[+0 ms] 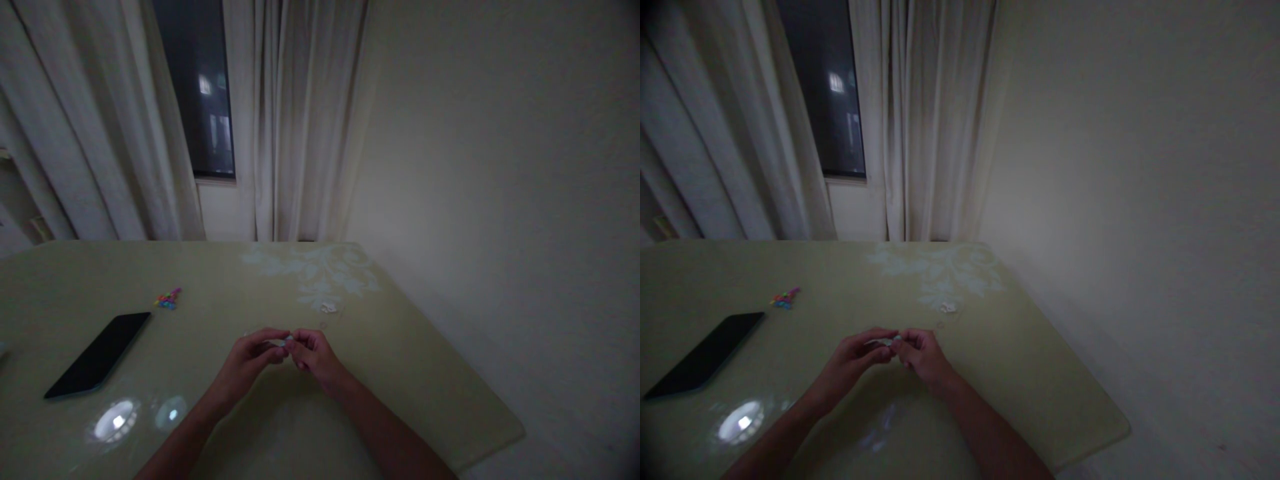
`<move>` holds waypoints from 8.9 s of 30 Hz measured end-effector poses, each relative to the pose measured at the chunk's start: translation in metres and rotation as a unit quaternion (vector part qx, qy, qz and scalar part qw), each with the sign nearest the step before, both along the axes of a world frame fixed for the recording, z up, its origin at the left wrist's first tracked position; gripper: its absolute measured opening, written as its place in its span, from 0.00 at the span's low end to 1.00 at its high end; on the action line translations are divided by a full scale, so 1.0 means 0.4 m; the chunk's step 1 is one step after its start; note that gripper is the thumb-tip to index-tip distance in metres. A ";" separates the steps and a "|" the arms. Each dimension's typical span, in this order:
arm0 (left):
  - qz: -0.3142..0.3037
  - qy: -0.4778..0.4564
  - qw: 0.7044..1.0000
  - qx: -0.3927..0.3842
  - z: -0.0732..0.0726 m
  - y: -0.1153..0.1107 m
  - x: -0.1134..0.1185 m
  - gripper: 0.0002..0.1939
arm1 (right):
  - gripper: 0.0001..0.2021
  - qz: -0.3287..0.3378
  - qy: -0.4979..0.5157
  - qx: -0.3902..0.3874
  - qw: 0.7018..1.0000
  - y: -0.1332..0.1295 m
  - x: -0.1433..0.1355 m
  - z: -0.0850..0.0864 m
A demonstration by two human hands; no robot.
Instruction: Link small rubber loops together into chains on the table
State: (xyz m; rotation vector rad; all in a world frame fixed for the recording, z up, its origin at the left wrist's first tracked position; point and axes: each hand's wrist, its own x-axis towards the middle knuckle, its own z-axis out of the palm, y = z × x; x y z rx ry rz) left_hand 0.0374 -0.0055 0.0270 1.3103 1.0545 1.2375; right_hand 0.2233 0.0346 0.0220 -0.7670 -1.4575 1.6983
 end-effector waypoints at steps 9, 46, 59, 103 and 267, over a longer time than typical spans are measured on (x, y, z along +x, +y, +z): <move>-0.035 -0.015 0.999 0.000 0.007 -0.007 0.011 0.16 | 0.19 -0.019 0.008 -0.026 0.999 -0.009 0.001 0.010; 0.069 0.128 0.980 0.137 -0.036 0.002 0.010 0.14 | 0.21 -0.101 0.008 -0.006 0.995 0.012 -0.018 -0.031; 0.089 0.475 0.758 0.438 -0.065 -0.021 -0.007 0.24 | 0.14 -0.073 0.013 -0.031 0.997 -0.028 -0.039 -0.006; 0.043 0.488 0.870 0.057 0.000 0.028 -0.124 0.15 | 0.03 -0.092 -0.309 0.223 0.920 0.116 0.127 0.000; -0.146 0.643 0.750 0.050 0.028 0.110 0.206 0.13 | 0.12 -0.294 -0.205 0.276 0.892 0.195 0.186 -0.024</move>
